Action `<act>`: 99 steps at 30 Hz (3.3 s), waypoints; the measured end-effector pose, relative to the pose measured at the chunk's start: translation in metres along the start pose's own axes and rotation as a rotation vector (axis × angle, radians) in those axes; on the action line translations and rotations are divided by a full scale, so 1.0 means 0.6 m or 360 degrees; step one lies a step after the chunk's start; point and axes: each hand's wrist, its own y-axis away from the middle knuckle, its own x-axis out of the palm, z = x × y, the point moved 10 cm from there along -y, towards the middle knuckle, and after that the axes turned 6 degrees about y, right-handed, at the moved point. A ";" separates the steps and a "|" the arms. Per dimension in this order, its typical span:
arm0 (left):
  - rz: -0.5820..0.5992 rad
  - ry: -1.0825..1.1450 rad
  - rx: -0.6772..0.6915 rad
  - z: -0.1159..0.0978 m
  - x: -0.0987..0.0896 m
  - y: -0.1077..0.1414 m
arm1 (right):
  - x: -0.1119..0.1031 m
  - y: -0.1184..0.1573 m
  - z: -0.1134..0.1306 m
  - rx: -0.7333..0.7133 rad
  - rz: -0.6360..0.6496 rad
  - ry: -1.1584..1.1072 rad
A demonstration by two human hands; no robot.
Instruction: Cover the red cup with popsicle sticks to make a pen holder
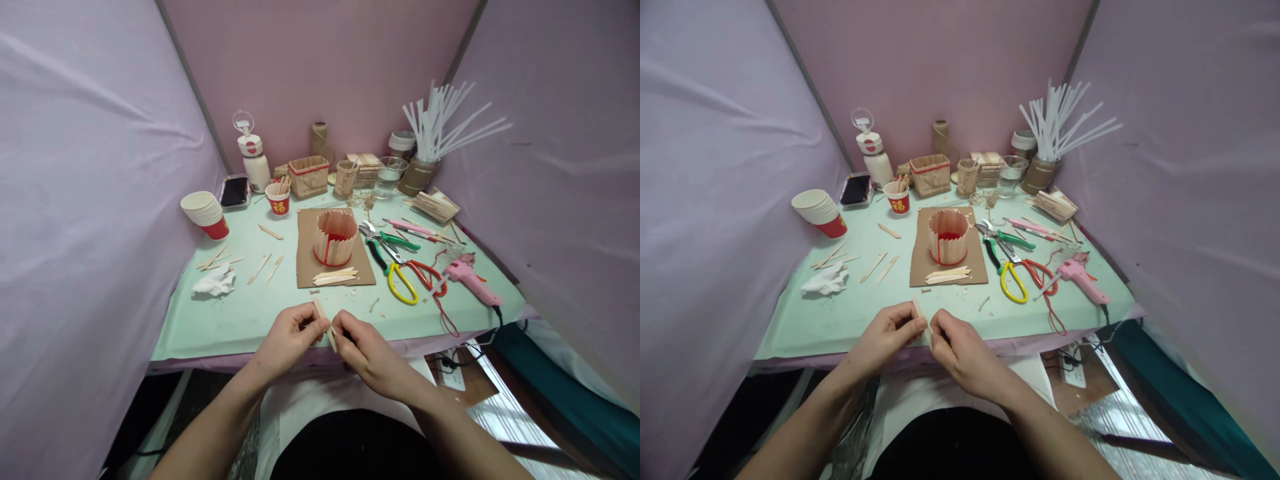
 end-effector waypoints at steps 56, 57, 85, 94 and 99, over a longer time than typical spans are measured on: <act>-0.0558 -0.0841 0.0825 -0.071 -0.091 -0.166 | -0.128 -0.041 -0.076 0.0098 -0.0784 -0.0291; -0.0554 -0.0848 0.0827 -0.070 -0.091 -0.167 | -0.127 -0.041 -0.077 0.0102 -0.0772 -0.0291; -0.0560 -0.0870 0.0849 -0.069 -0.087 -0.170 | -0.109 -0.032 -0.102 0.0206 -0.0643 -0.0182; -0.0535 -0.0720 0.0988 -0.069 -0.093 -0.175 | -0.106 -0.030 -0.103 0.0210 -0.0621 -0.0169; -0.0585 -0.0622 0.0895 -0.061 -0.102 -0.180 | -0.107 -0.026 -0.101 0.0230 -0.0634 -0.0183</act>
